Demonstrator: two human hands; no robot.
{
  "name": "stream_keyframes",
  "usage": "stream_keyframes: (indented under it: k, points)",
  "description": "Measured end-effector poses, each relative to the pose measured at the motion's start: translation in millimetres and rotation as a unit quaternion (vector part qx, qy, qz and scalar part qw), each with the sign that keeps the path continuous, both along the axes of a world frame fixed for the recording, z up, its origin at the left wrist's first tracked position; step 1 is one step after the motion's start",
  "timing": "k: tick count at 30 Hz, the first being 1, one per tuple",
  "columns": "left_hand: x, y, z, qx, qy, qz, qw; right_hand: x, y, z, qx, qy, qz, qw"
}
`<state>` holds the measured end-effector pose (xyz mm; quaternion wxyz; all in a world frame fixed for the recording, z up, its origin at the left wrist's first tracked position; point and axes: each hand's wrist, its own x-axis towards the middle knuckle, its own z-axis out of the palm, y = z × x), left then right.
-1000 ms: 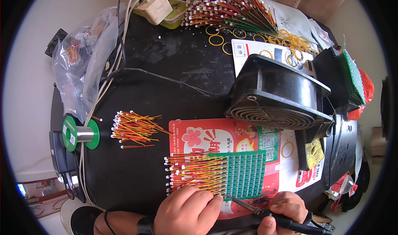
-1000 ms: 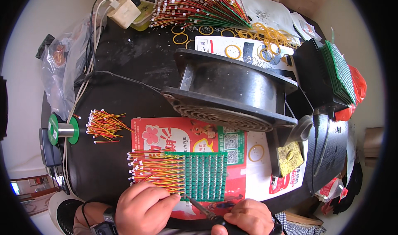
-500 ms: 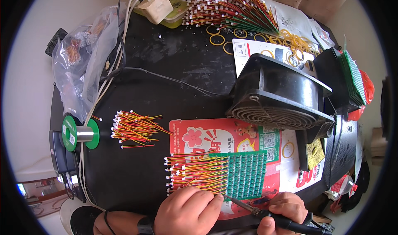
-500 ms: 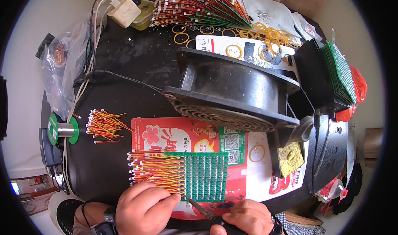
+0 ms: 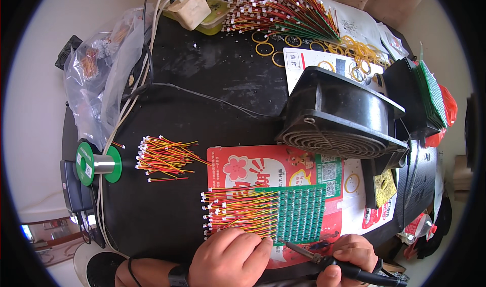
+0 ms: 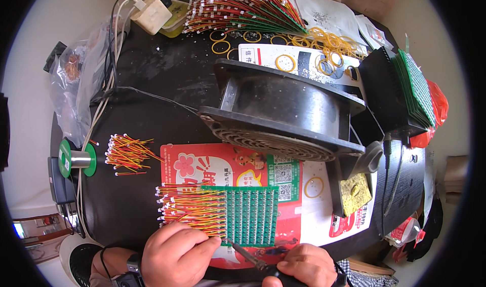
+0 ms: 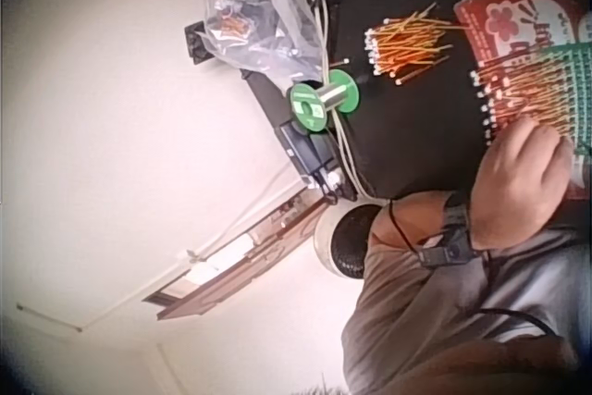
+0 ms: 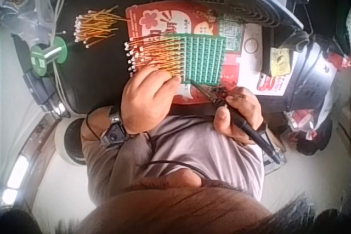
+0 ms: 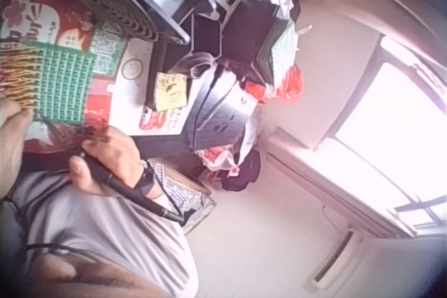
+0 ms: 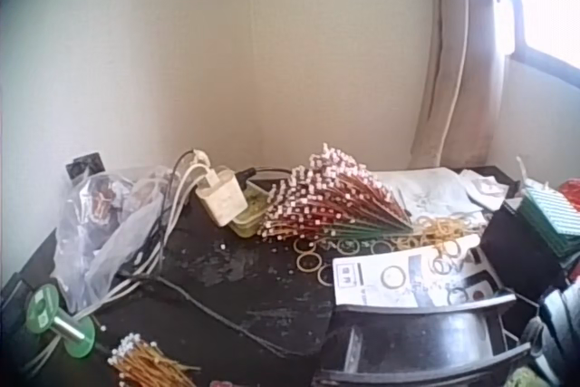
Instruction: Soldering small electronic components onto a green circuit board at an industrial workstation.
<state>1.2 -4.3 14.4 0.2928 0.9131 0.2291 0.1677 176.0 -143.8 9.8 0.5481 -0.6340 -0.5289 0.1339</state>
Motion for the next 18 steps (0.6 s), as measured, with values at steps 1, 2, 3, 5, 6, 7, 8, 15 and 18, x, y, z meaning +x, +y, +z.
stream_keyframes:
  k: [1,2,3,5,6,7,8,15,18]
  points:
    - [-0.5,-0.2,0.0,0.001,0.003,-0.001,1.000,0.8,0.1,-1.0,0.002,-0.004,0.004,1.000]
    - [-0.9,-0.5,0.0,0.002,0.007,-0.002,1.000,1.3,0.3,-1.5,0.005,-0.007,0.008,1.000]
    - [-1.0,-0.4,-0.7,0.002,0.007,-0.002,1.000,1.3,1.1,-2.0,0.005,-0.007,0.009,1.000]
    - [-0.8,-0.3,-2.2,0.000,0.006,0.002,1.000,1.0,2.8,-2.8,-0.002,-0.008,0.012,1.000]
    - [-0.6,-0.4,-2.2,0.000,0.005,0.002,1.000,0.6,3.7,-2.2,-0.002,-0.008,0.011,1.000]
    - [-0.2,-0.4,-2.2,0.004,0.003,0.001,1.000,-0.2,5.0,-1.6,-0.004,-0.021,0.006,1.000]
    - [0.1,-0.5,-2.3,0.007,0.000,0.001,1.000,-0.6,5.5,-1.3,-0.006,-0.033,0.001,0.999]
    - [-0.6,-1.1,-0.6,-0.001,0.017,-0.002,1.000,4.5,1.7,-0.6,-0.011,-0.016,0.048,0.999]
    - [-0.5,-0.6,-0.6,0.005,0.015,-0.001,1.000,0.0,-0.1,-2.9,0.012,-0.010,0.000,1.000]
